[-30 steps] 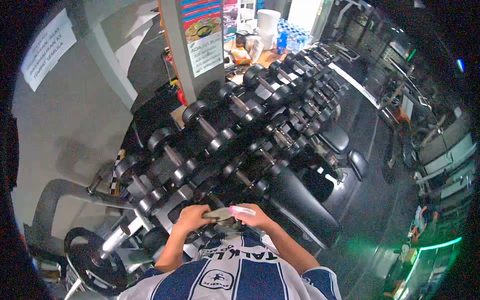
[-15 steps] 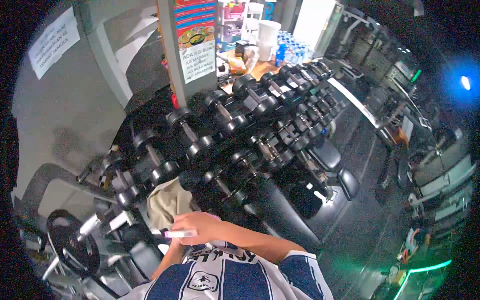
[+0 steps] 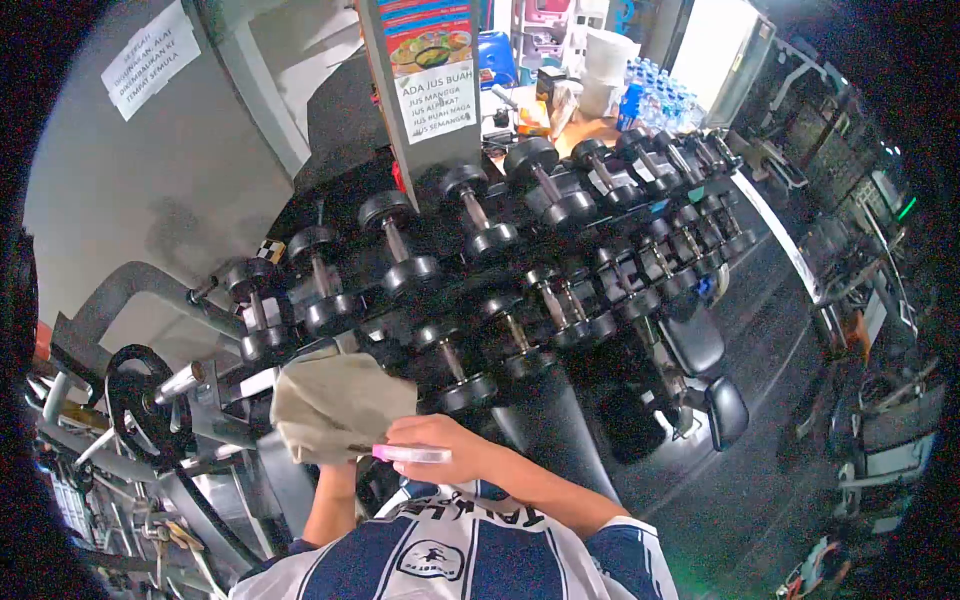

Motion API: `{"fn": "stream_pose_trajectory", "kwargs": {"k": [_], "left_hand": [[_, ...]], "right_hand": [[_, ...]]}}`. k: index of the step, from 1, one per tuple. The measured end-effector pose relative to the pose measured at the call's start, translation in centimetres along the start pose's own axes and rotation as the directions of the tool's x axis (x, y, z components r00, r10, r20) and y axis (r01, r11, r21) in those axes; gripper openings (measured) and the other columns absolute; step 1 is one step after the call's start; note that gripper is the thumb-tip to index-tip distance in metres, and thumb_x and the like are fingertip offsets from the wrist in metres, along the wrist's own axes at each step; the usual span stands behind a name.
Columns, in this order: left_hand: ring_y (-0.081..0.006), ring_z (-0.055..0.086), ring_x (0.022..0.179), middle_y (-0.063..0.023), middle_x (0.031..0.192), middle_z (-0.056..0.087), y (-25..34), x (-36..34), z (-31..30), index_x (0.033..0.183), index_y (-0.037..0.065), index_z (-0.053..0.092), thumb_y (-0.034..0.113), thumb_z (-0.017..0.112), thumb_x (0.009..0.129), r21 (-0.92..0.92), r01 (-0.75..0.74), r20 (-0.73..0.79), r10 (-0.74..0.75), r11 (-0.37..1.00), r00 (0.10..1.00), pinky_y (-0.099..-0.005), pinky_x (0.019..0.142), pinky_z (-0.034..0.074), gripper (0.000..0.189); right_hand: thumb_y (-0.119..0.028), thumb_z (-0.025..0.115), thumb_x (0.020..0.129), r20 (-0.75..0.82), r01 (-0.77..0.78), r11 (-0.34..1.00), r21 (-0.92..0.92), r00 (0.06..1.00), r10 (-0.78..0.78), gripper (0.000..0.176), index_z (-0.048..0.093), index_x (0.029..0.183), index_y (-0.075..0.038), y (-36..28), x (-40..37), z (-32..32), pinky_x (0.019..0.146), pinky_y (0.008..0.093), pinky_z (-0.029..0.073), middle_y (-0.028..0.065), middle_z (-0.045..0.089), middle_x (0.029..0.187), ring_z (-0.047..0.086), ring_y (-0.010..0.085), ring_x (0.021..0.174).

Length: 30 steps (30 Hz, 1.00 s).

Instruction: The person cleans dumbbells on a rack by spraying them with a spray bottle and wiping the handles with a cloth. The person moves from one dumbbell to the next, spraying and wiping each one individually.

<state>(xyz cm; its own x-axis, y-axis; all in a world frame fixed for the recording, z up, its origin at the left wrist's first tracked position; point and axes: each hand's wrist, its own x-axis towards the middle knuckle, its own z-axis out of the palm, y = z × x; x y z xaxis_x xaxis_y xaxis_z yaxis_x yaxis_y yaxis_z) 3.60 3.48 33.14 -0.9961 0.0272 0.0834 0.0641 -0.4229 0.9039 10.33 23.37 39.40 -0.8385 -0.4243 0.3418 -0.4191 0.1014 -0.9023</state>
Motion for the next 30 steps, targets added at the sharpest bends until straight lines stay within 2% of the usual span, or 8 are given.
{"fn": "stream_pose_trajectory", "kwargs": {"k": [4, 7, 12, 16, 19, 25, 27, 30], "left_hand": [[-0.0243, 0.055, 0.108, -0.0074, 0.115, 0.057, 3.3, -3.1, 4.0, 0.120, 0.017, 0.053, 0.045, 0.062, 0.088, 0.350, -0.289, 0.011, 0.304, 0.891, 0.953, -0.0379, 0.092, 0.045, 0.044], [-0.0251, 0.056, 0.104, -0.0074, 0.109, 0.057, 4.8, -3.9, 6.9, 0.113, 0.017, 0.054, 0.043, 0.063, 0.085, 0.626, -0.481, 0.312, 0.369, 0.614, 0.876, -0.0383, 0.089, 0.045, 0.039], [-0.0264, 0.057, 0.097, -0.0073, 0.099, 0.057, 3.9, -1.1, 12.5, 0.100, 0.017, 0.056, 0.040, 0.064, 0.079, 0.688, -0.703, 0.686, 0.156, 0.182, 0.711, -0.0390, 0.082, 0.045, 0.032], [-0.0274, 0.057, 0.091, -0.0072, 0.091, 0.058, 4.0, 0.9, 15.7, 0.090, 0.017, 0.057, 0.038, 0.065, 0.075, 0.625, -0.780, 0.779, 0.050, 0.018, 0.625, -0.0395, 0.077, 0.045, 0.027], [-0.0282, 0.058, 0.087, -0.0071, 0.085, 0.058, 4.2, 0.9, 15.9, 0.082, 0.017, 0.058, 0.036, 0.066, 0.072, 0.592, -0.804, 0.803, -0.045, -0.057, 0.594, -0.0399, 0.074, 0.045, 0.023], [-0.0298, 0.059, 0.078, -0.0070, 0.073, 0.059, 4.5, 0.2, 13.2, 0.067, 0.017, 0.061, 0.033, 0.067, 0.066, 0.576, -0.801, 0.749, -0.288, -0.162, 0.597, -0.0407, 0.066, 0.044, 0.017], [-0.0303, 0.059, 0.075, -0.0070, 0.069, 0.059, 4.3, 0.4, 12.8, 0.062, 0.017, 0.062, 0.032, 0.067, 0.063, 0.572, -0.799, 0.726, -0.337, -0.189, 0.599, -0.0410, 0.064, 0.044, 0.016], [-0.0311, 0.060, 0.071, -0.0069, 0.063, 0.060, 3.5, 0.9, 12.4, 0.055, 0.017, 0.063, 0.030, 0.068, 0.060, 0.566, -0.792, 0.679, -0.415, -0.229, 0.605, -0.0414, 0.060, 0.044, 0.015]], "right_hand": [[-0.014, 0.067, 0.083, -0.031, 0.042, 0.992, 0.120, 0.999, -0.039, 0.023, 0.068, 0.102, -0.001, -2.9, -1.5, -1.6, 0.076, 0.0368, 0.052, 0.0162, 0.066, 0.095, 0.065, 0.0322, 0.086], [-0.020, 0.065, 0.087, 0.129, -0.063, 0.992, 0.109, 0.990, 0.049, 0.025, 0.068, 0.106, -0.003, -1.3, -2.6, -1.4, 0.070, 0.0405, 0.050, 0.0136, 0.065, 0.090, 0.064, 0.0343, 0.080], [-0.029, 0.063, 0.091, 0.251, -0.011, 0.997, -0.077, 0.967, 0.030, 0.030, 0.066, 0.110, -0.005, 0.1, -3.6, 0.5, 0.072, 0.0394, 0.050, 0.0127, 0.065, 0.091, 0.065, 0.0317, 0.084], [-0.022, 0.066, 0.093, 0.078, -0.084, 0.994, 0.064, 0.994, 0.079, 0.024, 0.069, 0.107, -0.003, 0.0, -5.1, -1.2, 0.074, 0.0352, 0.052, 0.0118, 0.068, 0.091, 0.068, 0.0260, 0.086], [-0.018, 0.069, 0.093, -0.198, -0.140, 0.989, 0.055, 0.969, 0.148, 0.018, 0.067, 0.098, -0.001, 1.3, -8.3, -2.4, 0.065, 0.0339, 0.047, 0.0099, 0.063, 0.081, 0.062, 0.0227, 0.073], [-0.022, 0.071, 0.093, -0.431, -0.428, 0.870, 0.246, 0.755, 0.494, 0.021, 0.067, 0.089, -0.002, 4.6, -16.3, -3.5, 0.057, 0.0281, 0.043, 0.0016, 0.060, 0.073, 0.054, 0.0081, 0.065], [-0.023, 0.068, 0.094, -0.466, -0.535, 0.770, 0.347, 0.614, 0.637, 0.021, 0.068, 0.089, -0.002, 4.6, -17.3, -3.7, 0.056, 0.0258, 0.044, 0.0002, 0.060, 0.070, 0.055, 0.0060, 0.063], [-0.024, 0.066, 0.095, -0.515, -0.571, 0.751, 0.331, 0.557, 0.651, 0.022, 0.069, 0.090, -0.002, 4.8, -16.7, -3.4, 0.054, 0.0243, 0.044, -0.0008, 0.060, 0.069, 0.055, 0.0046, 0.061]]}}
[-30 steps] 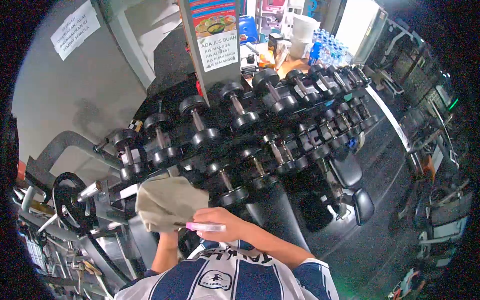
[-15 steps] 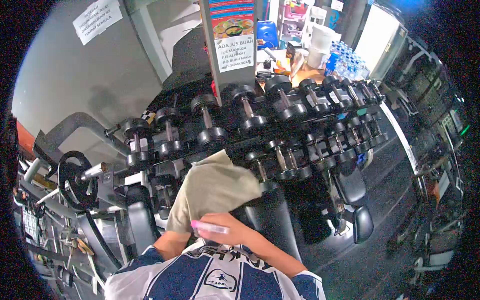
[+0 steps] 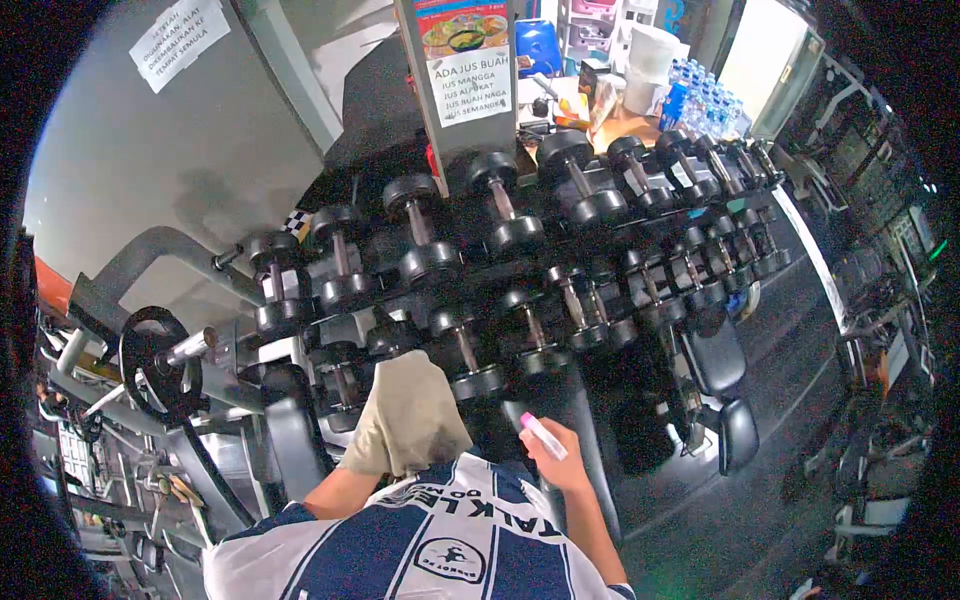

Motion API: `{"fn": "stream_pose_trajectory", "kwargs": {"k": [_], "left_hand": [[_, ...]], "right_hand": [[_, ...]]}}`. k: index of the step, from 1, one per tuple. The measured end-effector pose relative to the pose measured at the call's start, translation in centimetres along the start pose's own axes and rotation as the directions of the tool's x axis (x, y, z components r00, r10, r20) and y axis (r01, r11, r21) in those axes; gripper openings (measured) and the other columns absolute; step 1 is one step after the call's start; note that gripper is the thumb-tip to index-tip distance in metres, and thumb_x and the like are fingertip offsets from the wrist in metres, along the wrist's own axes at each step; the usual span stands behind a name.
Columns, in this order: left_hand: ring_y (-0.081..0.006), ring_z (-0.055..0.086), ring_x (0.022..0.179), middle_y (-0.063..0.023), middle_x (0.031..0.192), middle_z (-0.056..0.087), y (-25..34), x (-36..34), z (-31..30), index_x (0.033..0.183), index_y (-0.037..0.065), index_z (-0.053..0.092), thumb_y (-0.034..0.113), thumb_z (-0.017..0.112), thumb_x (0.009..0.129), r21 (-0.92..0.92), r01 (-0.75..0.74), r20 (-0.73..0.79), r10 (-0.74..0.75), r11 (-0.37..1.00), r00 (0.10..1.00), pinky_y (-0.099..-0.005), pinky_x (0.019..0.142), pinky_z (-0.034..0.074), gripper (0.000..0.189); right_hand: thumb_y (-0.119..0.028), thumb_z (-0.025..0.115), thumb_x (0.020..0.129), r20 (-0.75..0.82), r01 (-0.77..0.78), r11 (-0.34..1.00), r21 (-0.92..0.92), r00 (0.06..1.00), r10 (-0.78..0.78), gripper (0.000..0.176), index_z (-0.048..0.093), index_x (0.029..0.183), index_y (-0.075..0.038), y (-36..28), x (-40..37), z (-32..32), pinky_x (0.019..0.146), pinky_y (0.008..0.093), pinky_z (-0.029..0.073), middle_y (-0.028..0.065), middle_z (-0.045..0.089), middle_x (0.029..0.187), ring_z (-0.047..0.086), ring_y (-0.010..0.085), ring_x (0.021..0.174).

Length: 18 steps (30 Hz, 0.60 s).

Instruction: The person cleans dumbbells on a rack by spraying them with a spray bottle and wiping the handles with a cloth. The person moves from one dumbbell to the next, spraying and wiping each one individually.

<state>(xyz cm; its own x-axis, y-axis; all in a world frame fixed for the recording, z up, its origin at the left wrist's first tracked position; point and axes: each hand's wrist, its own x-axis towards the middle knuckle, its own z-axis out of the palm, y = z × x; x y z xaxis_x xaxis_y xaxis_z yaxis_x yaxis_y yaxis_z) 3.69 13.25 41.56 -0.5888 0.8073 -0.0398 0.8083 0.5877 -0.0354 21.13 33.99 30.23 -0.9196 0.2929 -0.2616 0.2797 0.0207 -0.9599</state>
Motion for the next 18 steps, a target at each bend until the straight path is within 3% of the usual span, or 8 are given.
{"fn": "stream_pose_trajectory", "kwargs": {"k": [4, 8, 9, 10, 14, 18], "left_hand": [[-0.0302, 0.061, 0.070, -0.0051, 0.069, 0.063, -0.7, -0.8, 5.2, 0.061, 0.020, 0.067, 0.029, 0.068, 0.063, -0.004, -0.011, 0.025, 0.011, 1.000, 1.000, -0.0410, 0.061, 0.047, 0.010], [-0.0292, 0.062, 0.070, -0.0033, 0.075, 0.066, -1.7, -1.1, 12.1, 0.067, 0.022, 0.071, 0.028, 0.069, 0.066, -0.080, -0.086, 0.171, 0.099, 0.993, 0.980, -0.0407, 0.063, 0.049, 0.006], [-0.0265, 0.063, 0.069, 0.0012, 0.074, 0.067, -3.0, -1.1, 11.9, 0.074, 0.022, 0.074, 0.026, 0.068, 0.069, -0.444, -0.268, -0.249, 0.169, 0.855, 0.954, -0.0371, 0.063, 0.052, 0.009], [-0.0274, 0.062, 0.074, 0.0004, 0.078, 0.067, -3.9, -1.3, 11.8, 0.076, 0.020, 0.074, 0.027, 0.069, 0.069, -0.436, -0.269, -0.302, 0.142, 0.859, 0.943, -0.0377, 0.067, 0.051, 0.011], [-0.0309, 0.057, 0.091, -0.0024, 0.092, 0.065, -6.6, 1.3, 5.0, 0.084, 0.016, 0.071, 0.033, 0.071, 0.070, -0.160, -0.093, -0.204, 0.059, 0.983, 0.977, -0.0404, 0.083, 0.048, 0.022], [-0.0344, 0.052, 0.109, -0.0053, 0.106, 0.063, -9.5, 3.2, 3.1, 0.092, 0.011, 0.069, 0.038, 0.072, 0.071, 0.042, 0.055, -0.188, -0.046, 0.998, 0.981, -0.0430, 0.099, 0.046, 0.035]], "right_hand": [[-0.026, 0.065, 0.097, -0.017, 0.087, 0.992, 0.091, 0.996, -0.086, 0.026, 0.069, 0.094, 0.000, -1.2, 2.0, 2.6, 0.057, 0.0240, 0.044, -0.0002, 0.062, 0.073, 0.056, 0.0062, 0.064], [-0.033, 0.066, 0.097, 0.030, 0.089, 0.985, 0.148, 0.995, -0.094, 0.032, 0.069, 0.095, -0.001, -3.0, 4.8, 4.2, 0.059, 0.0240, 0.046, -0.0001, 0.061, 0.075, 0.057, 0.0069, 0.066], [-0.037, 0.066, 0.097, 0.025, 0.080, 0.986, 0.143, 0.996, -0.085, 0.035, 0.069, 0.095, -0.002, -3.1, 5.7, 4.5, 0.058, 0.0241, 0.046, 0.0003, 0.062, 0.075, 0.058, 0.0076, 0.064], [-0.037, 0.066, 0.097, 0.029, 0.072, 0.988, 0.137, 0.997, -0.077, 0.035, 0.069, 0.095, -0.002, -3.6, 7.3, 4.9, 0.058, 0.0241, 0.046, 0.0003, 0.062, 0.075, 0.058, 0.0076, 0.064], [-0.041, 0.061, 0.099, -0.060, 0.205, 0.976, 0.072, 0.978, -0.201, 0.041, 0.069, 0.093, -0.001, -6.8, 11.6, 5.8, 0.053, 0.0246, 0.046, 0.0024, 0.063, 0.072, 0.060, 0.0089, 0.059], [-0.043, 0.062, 0.098, -0.112, 0.289, 0.955, 0.066, 0.953, -0.281, 0.043, 0.067, 0.087, -0.001, -8.7, 16.5, 6.3, 0.053, 0.0244, 0.046, 0.0022, 0.062, 0.069, 0.058, 0.0084, 0.058]]}}
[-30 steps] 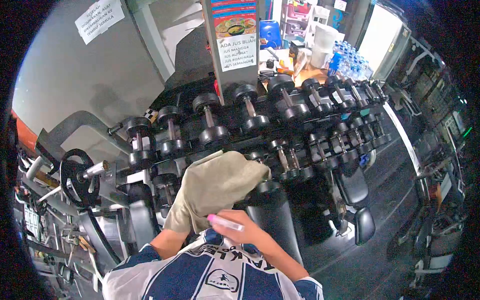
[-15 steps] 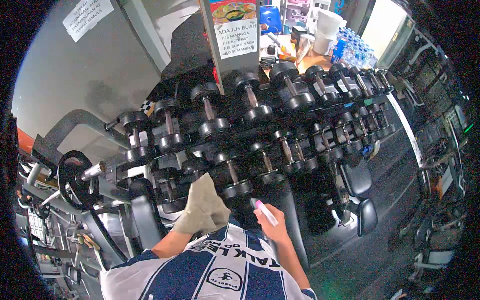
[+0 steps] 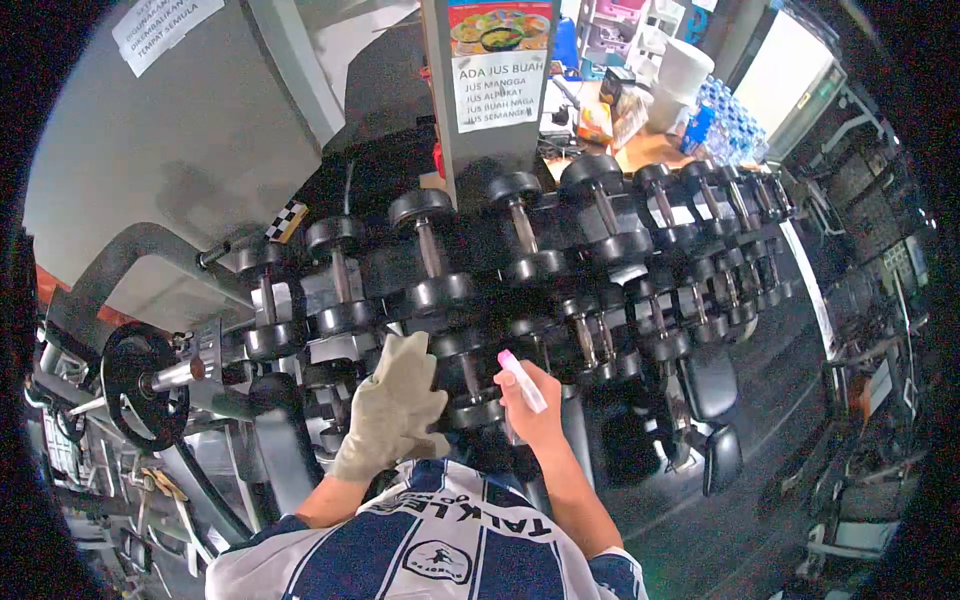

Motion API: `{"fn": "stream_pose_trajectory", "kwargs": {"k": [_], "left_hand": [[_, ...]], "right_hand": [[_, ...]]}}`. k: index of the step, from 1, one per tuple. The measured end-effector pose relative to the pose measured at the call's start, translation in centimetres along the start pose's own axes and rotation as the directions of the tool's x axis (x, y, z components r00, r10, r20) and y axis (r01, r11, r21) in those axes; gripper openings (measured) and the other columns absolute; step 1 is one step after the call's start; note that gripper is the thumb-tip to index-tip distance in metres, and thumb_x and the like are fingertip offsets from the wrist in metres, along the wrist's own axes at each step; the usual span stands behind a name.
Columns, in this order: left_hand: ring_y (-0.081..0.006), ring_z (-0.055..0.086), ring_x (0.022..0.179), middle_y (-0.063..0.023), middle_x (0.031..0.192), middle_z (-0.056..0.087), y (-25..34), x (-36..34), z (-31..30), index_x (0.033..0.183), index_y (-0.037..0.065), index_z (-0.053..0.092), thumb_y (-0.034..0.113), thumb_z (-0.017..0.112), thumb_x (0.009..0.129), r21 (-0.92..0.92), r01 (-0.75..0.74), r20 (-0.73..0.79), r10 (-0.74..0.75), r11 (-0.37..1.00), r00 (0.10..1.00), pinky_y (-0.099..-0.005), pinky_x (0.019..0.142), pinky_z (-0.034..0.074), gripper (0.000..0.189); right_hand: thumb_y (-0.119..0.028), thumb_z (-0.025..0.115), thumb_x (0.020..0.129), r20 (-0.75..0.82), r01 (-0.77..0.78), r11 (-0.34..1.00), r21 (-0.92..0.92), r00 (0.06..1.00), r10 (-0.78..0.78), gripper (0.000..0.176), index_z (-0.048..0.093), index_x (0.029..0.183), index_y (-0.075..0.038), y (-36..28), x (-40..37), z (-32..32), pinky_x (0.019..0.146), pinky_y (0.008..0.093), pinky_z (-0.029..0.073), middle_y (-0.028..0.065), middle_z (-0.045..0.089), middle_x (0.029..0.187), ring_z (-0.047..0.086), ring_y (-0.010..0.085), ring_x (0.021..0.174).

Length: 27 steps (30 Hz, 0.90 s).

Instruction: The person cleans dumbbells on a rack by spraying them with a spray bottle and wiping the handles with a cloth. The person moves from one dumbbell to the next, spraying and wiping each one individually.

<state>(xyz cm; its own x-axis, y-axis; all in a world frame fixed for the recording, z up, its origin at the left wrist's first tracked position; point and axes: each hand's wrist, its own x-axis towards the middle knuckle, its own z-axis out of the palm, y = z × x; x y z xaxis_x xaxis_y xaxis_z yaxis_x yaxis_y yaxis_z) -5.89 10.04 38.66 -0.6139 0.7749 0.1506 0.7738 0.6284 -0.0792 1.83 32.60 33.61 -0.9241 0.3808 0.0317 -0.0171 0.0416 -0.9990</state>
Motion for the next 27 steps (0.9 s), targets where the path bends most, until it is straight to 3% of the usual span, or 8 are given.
{"fn": "stream_pose_trajectory", "kwargs": {"k": [8, 10, 11, 12, 15, 20, 22, 27], "left_hand": [[-0.0189, 0.069, 0.102, -0.0106, 0.107, 0.069, -3.8, 0.1, 5.2, 0.101, 0.004, 0.068, 0.014, 0.069, 0.083, -0.114, 0.249, 0.129, -0.234, 0.962, 0.964, -0.0366, 0.071, 0.058, 0.020], [-0.0186, 0.070, 0.064, -0.0090, 0.088, 0.074, -4.5, 1.9, 0.5, 0.093, 0.003, 0.071, 0.008, 0.069, 0.081, -0.784, 0.605, 0.594, -0.447, -0.138, 0.669, -0.0321, 0.055, 0.054, 0.013], [-0.0157, 0.064, 0.051, -0.0086, 0.081, 0.074, -5.9, 4.1, -1.0, 0.093, 0.000, 0.072, 0.007, 0.069, 0.081, -0.570, 0.753, 0.681, -0.324, 0.328, 0.657, -0.0300, 0.047, 0.050, 0.014], [-0.0203, 0.062, 0.051, -0.0158, 0.080, 0.073, -7.3, 4.9, 0.1, 0.085, -0.004, 0.073, 0.006, 0.068, 0.081, -0.865, 0.494, 0.466, -0.228, 0.085, 0.855, -0.0319, 0.049, 0.051, 0.011], [-0.0191, 0.056, 0.051, -0.0105, 0.072, 0.060, -8.2, 7.3, -4.8, 0.077, -0.006, 0.063, 0.012, 0.060, 0.085, -0.554, 0.264, 0.735, -0.314, -0.790, 0.601, -0.0289, 0.046, 0.045, 0.020], [-0.0148, 0.042, 0.061, -0.0037, 0.074, 0.050, -12.4, 12.0, -4.9, 0.082, 0.006, 0.050, 0.008, 0.067, 0.080, -0.763, 0.326, -0.198, -0.683, 0.558, 0.703, -0.0304, 0.056, 0.037, 0.017], [-0.0130, 0.043, 0.067, 0.0003, 0.075, 0.047, -16.7, 14.7, 0.2, 0.083, 0.012, 0.047, 0.016, 0.072, 0.076, -0.997, -0.037, 0.037, -0.844, -0.068, 0.536, -0.0287, 0.062, 0.038, 0.027], [-0.0165, 0.058, 0.070, -0.0005, 0.082, 0.063, -17.7, 22.5, 7.1, 0.094, 0.013, 0.063, 0.019, 0.064, 0.087, -0.894, 0.018, -0.394, -0.802, 0.448, 0.448, -0.0317, 0.066, 0.050, 0.009]], "right_hand": [[-0.040, 0.060, 0.099, -0.012, 0.025, 0.989, -0.143, 1.000, -0.027, 0.043, 0.066, 0.094, 0.003, -0.5, 5.8, 1.9, 0.055, 0.0254, 0.049, 0.0072, 0.068, 0.080, 0.060, 0.0095, 0.059], [-0.039, 0.061, 0.099, -0.028, 0.023, 0.994, -0.103, 0.999, -0.026, 0.043, 0.066, 0.095, 0.003, -0.2, 5.9, 2.1, 0.055, 0.0253, 0.050, 0.0071, 0.069, 0.081, 0.061, 0.0095, 0.059], [-0.038, 0.061, 0.099, -0.006, 0.024, 0.993, -0.112, 1.000, -0.025, 0.042, 0.066, 0.095, 0.003, 0.2, 5.7, 2.0, 0.055, 0.0255, 0.049, 0.0069, 0.069, 0.082, 0.061, 0.0094, 0.060], [-0.037, 0.061, 0.099, 0.017, 0.025, 0.992, -0.120, 1.000, -0.023, 0.040, 0.066, 0.096, 0.003, 0.5, 5.5, 1.9, 0.055, 0.0257, 0.049, 0.0068, 0.069, 0.083, 0.061, 0.0094, 0.060], [-0.033, 0.062, 0.099, 0.015, -0.029, 0.993, -0.111, 0.999, 0.031, 0.036, 0.067, 0.098, 0.003, 1.1, 4.4, 1.6, 0.055, 0.0255, 0.049, 0.0066, 0.069, 0.085, 0.061, 0.0098, 0.060], [-0.036, 0.065, 0.097, -0.059, -0.090, 0.991, -0.097, 0.995, 0.085, 0.035, 0.069, 0.091, -0.002, 1.0, 2.4, 0.9, 0.053, 0.0251, 0.047, 0.0027, 0.065, 0.072, 0.061, 0.0088, 0.059], [-0.035, 0.065, 0.097, -0.063, -0.110, 0.988, -0.113, 0.993, 0.103, 0.035, 0.070, 0.092, -0.001, 1.2, 1.6, 0.2, 0.053, 0.0253, 0.047, 0.0031, 0.066, 0.073, 0.062, 0.0090, 0.059], [-0.028, 0.063, 0.097, -0.110, -0.244, 0.954, -0.176, 0.968, 0.227, 0.033, 0.067, 0.108, 0.002, 2.9, -0.1, -0.9, 0.057, 0.0247, 0.048, 0.0057, 0.071, 0.087, 0.059, 0.0078, 0.062]]}}
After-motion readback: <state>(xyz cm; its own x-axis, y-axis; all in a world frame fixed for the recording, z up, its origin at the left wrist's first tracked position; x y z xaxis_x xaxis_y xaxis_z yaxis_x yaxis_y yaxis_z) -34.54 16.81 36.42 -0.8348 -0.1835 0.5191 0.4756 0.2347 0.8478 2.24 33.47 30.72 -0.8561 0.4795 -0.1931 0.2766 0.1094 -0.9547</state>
